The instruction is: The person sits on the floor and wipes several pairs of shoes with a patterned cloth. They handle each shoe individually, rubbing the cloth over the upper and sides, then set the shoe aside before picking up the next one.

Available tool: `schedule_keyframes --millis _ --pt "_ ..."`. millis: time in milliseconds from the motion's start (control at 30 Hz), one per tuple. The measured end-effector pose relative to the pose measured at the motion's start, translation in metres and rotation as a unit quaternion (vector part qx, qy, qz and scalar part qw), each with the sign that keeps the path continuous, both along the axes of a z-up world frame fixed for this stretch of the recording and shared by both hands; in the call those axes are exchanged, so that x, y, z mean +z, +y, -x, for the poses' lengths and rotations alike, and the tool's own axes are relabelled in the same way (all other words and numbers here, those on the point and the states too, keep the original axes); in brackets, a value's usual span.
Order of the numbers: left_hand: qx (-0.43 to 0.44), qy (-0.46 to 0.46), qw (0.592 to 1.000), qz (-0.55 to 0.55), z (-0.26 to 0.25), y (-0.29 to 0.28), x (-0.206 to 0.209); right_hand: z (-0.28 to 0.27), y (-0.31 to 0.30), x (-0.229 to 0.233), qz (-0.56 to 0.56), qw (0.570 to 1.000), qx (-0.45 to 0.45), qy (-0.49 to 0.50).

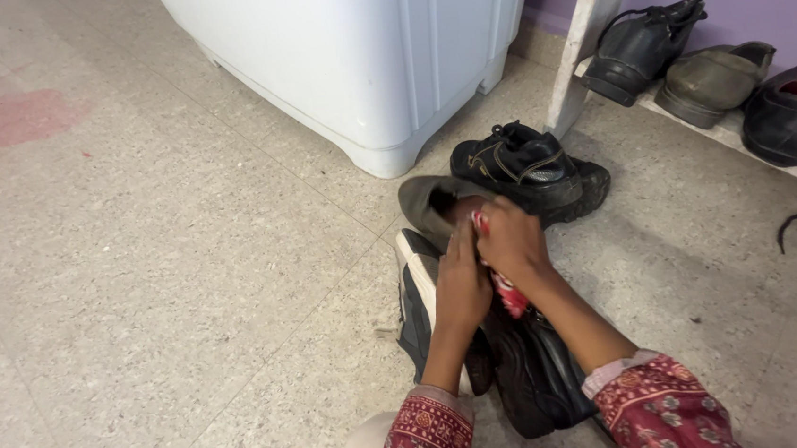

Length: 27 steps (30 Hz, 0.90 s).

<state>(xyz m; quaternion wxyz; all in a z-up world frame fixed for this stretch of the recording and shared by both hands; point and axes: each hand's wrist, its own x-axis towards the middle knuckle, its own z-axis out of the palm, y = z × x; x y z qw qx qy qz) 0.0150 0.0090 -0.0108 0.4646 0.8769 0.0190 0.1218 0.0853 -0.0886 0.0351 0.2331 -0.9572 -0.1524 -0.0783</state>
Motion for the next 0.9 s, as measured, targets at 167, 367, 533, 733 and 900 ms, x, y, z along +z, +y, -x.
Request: schedule_keyframes --millis 167,367,533,733,900 --pt "-0.04 -0.097 0.984 0.144 -0.002 0.004 0.015 0.009 -0.002 0.014 -0.06 0.997 -0.019 0.038" --pt "-0.042 -0.036 0.991 0.125 0.016 0.007 0.003 0.039 -0.014 -0.009 -0.08 0.994 0.007 0.072" --pt "-0.059 -0.099 0.991 0.069 0.02 0.003 0.001 0.055 -0.031 -0.015 -0.159 0.981 -0.027 0.109" --pt "-0.041 -0.076 0.996 0.0 0.025 -0.002 0.011 0.054 -0.045 -0.014 -0.309 0.909 -0.052 0.274" --pt "-0.008 -0.123 0.992 -0.008 0.027 0.001 0.02 0.031 -0.072 0.003 -0.439 0.862 -0.08 0.241"
